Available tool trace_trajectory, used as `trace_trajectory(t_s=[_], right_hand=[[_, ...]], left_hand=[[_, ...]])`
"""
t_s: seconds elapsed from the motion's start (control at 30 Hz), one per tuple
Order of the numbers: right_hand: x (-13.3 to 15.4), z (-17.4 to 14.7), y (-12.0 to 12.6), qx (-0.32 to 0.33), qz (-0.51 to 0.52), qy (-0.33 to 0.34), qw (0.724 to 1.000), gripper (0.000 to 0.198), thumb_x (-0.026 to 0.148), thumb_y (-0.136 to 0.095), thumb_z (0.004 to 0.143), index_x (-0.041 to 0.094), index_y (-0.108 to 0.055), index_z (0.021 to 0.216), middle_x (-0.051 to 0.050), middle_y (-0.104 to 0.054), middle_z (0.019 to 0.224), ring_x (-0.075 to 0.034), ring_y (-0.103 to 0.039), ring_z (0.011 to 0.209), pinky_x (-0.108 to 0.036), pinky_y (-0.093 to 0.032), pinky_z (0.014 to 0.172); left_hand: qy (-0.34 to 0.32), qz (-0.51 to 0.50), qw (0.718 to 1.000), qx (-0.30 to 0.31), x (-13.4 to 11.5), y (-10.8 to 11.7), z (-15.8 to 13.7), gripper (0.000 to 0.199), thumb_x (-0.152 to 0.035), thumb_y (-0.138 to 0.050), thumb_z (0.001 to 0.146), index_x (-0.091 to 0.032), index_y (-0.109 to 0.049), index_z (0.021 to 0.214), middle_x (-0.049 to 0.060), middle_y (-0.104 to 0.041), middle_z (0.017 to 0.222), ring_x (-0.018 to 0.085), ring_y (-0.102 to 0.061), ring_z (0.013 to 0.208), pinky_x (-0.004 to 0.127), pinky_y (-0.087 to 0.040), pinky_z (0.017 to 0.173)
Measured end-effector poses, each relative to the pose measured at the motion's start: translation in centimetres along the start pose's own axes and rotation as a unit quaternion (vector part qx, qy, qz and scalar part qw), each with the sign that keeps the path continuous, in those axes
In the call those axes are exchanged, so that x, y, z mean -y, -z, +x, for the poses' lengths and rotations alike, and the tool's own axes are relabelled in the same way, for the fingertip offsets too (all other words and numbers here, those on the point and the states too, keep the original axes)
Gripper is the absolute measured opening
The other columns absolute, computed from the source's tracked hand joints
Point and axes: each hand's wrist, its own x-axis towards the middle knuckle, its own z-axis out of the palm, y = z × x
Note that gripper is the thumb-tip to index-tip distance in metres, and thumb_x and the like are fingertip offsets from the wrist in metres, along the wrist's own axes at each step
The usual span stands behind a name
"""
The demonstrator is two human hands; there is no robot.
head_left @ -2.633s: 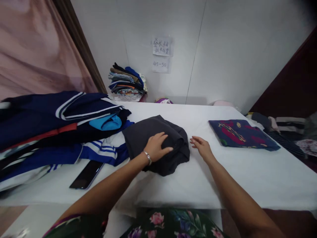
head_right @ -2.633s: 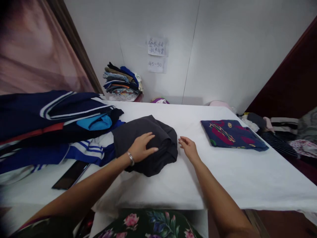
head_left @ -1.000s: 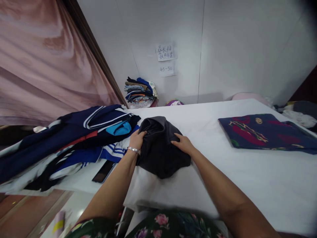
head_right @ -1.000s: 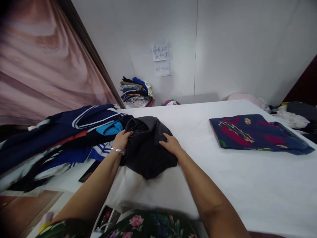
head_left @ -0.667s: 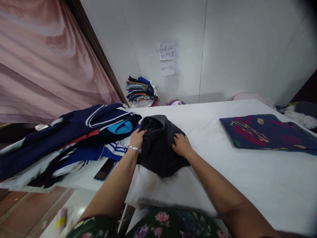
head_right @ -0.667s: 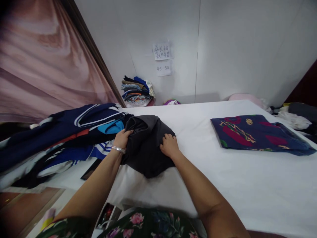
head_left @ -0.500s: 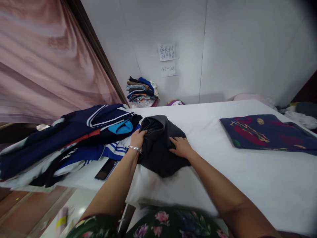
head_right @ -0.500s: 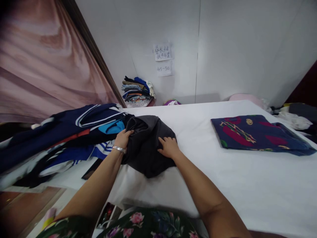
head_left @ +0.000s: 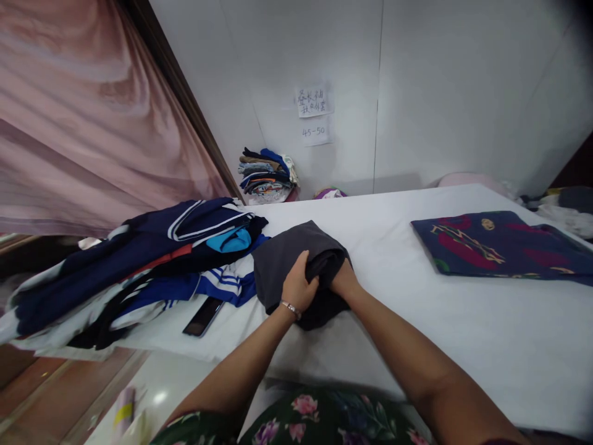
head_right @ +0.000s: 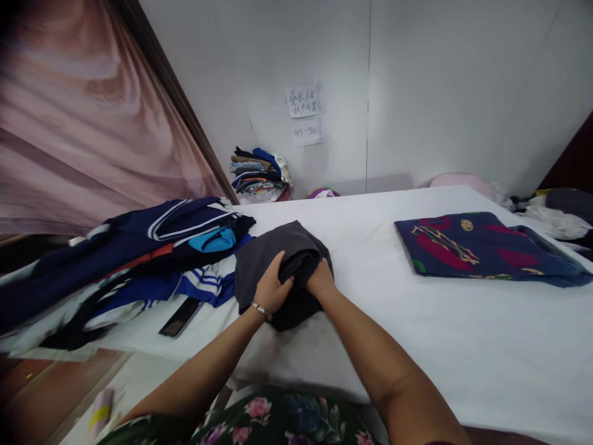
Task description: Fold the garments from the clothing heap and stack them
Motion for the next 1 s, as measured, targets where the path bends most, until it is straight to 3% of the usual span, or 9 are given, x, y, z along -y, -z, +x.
trace_trajectory(t_s=[0.1, 0.17, 0.3, 0.47, 0.6, 0.7, 0.8, 0.87, 1.0], right_hand=[[0.0, 0.1, 0.2, 0.001, 0.006, -0.01, 1.0, 0.046, 0.033, -0.037, 0.094, 0.022, -0.049, 0.136, -0.011, -0.057, 0.131, -0.028, -0.048, 0.119, -0.041, -0.033, 0.098], [0.0, 0.1, 0.3, 0.008, 0.002, -0.011, 1.0, 0.047, 0.037, -0.039, 0.093, 0.023, -0.047, 0.137, -0.011, -0.056, 0.133, -0.028, -0.046, 0.122, -0.042, -0.031, 0.101], [0.0, 0.0, 0.4, 0.009, 0.003, -0.014, 1.0, 0.05, 0.04, -0.041, 0.091, 0.024, -0.045, 0.139, -0.009, -0.049, 0.14, -0.027, -0.042, 0.127, -0.041, -0.029, 0.103], [-0.3, 0.3, 0.4, 0.04, 0.013, -0.025, 0.999, 0.05, 0.039, -0.043, 0.089, 0.024, -0.048, 0.137, -0.009, -0.051, 0.139, -0.027, -0.046, 0.124, -0.039, -0.034, 0.099], [-0.4, 0.5, 0.5, 0.067, 0.008, -0.022, 0.997, 0.046, 0.031, -0.046, 0.085, 0.02, -0.056, 0.129, -0.012, -0.058, 0.13, -0.03, -0.051, 0.117, -0.041, -0.038, 0.094], [-0.4, 0.5, 0.4, 0.068, 0.007, -0.023, 0.997, 0.042, 0.024, -0.048, 0.08, 0.015, -0.062, 0.12, -0.015, -0.061, 0.123, -0.032, -0.053, 0.112, -0.041, -0.039, 0.091], [-0.3, 0.4, 0.5, 0.061, 0.012, -0.021, 0.998, 0.042, 0.02, -0.049, 0.078, 0.013, -0.061, 0.118, -0.015, -0.061, 0.123, -0.03, -0.053, 0.112, -0.04, -0.039, 0.09], [-0.4, 0.4, 0.5, 0.055, 0.018, -0.02, 0.998, 0.047, 0.02, -0.05, 0.078, 0.013, -0.056, 0.124, -0.014, -0.06, 0.125, -0.029, -0.053, 0.113, -0.039, -0.039, 0.09], [-0.7, 0.4, 0.4, 0.044, 0.027, -0.027, 0.998, 0.062, 0.029, -0.053, 0.081, 0.014, -0.038, 0.14, -0.013, -0.056, 0.132, -0.028, -0.053, 0.115, -0.038, -0.038, 0.091]], left_hand=[[-0.099, 0.134, 0.986, -0.003, -1.0, -0.8, -2.0, 0.078, -0.024, -0.062, 0.074, -0.015, -0.032, 0.145, 0.012, -0.025, 0.154, 0.028, -0.025, 0.141, 0.048, -0.022, 0.114], [-0.108, 0.195, 0.975, 0.002, -1.4, -1.3, -2.7, 0.081, -0.029, -0.064, 0.074, -0.015, -0.029, 0.146, 0.013, -0.02, 0.155, 0.029, -0.019, 0.143, 0.054, -0.018, 0.113], [-0.069, 0.262, 0.963, 0.014, -1.4, -1.9, -2.4, 0.09, -0.038, -0.065, 0.073, -0.016, -0.022, 0.149, 0.014, -0.012, 0.157, 0.03, -0.015, 0.143, 0.056, -0.021, 0.111], [-0.016, 0.31, 0.95, 0.017, -1.0, -2.2, -0.4, 0.084, -0.033, -0.059, 0.077, -0.02, -0.019, 0.151, 0.012, -0.01, 0.157, 0.031, -0.014, 0.143, 0.061, -0.018, 0.109], [0.016, 0.324, 0.945, 0.039, -0.5, -2.6, 0.8, 0.084, -0.022, -0.054, 0.077, -0.022, -0.015, 0.151, 0.01, -0.01, 0.158, 0.031, -0.019, 0.142, 0.06, -0.023, 0.108], [0.045, 0.315, 0.946, 0.06, -0.2, -2.8, 1.6, 0.083, -0.021, -0.053, 0.077, -0.02, -0.014, 0.151, 0.016, -0.025, 0.153, 0.031, -0.038, 0.132, 0.053, -0.03, 0.106], [0.067, 0.268, 0.955, 0.107, -0.1, -2.4, 2.6, 0.077, -0.025, -0.049, 0.083, -0.016, -0.013, 0.151, 0.02, -0.054, 0.13, 0.028, -0.058, 0.111, 0.042, -0.043, 0.094], [0.101, 0.233, 0.96, 0.119, -0.1, -1.7, 3.4, 0.071, -0.031, -0.047, 0.086, -0.019, -0.018, 0.15, 0.018, -0.063, 0.116, 0.027, -0.063, 0.101, 0.038, -0.048, 0.084], [0.182, 0.182, 0.965, 0.056, 0.6, 0.6, 5.0, 0.064, -0.04, -0.054, 0.081, -0.024, -0.036, 0.14, 0.014, -0.068, 0.105, 0.029, -0.066, 0.096, 0.038, -0.048, 0.081]])
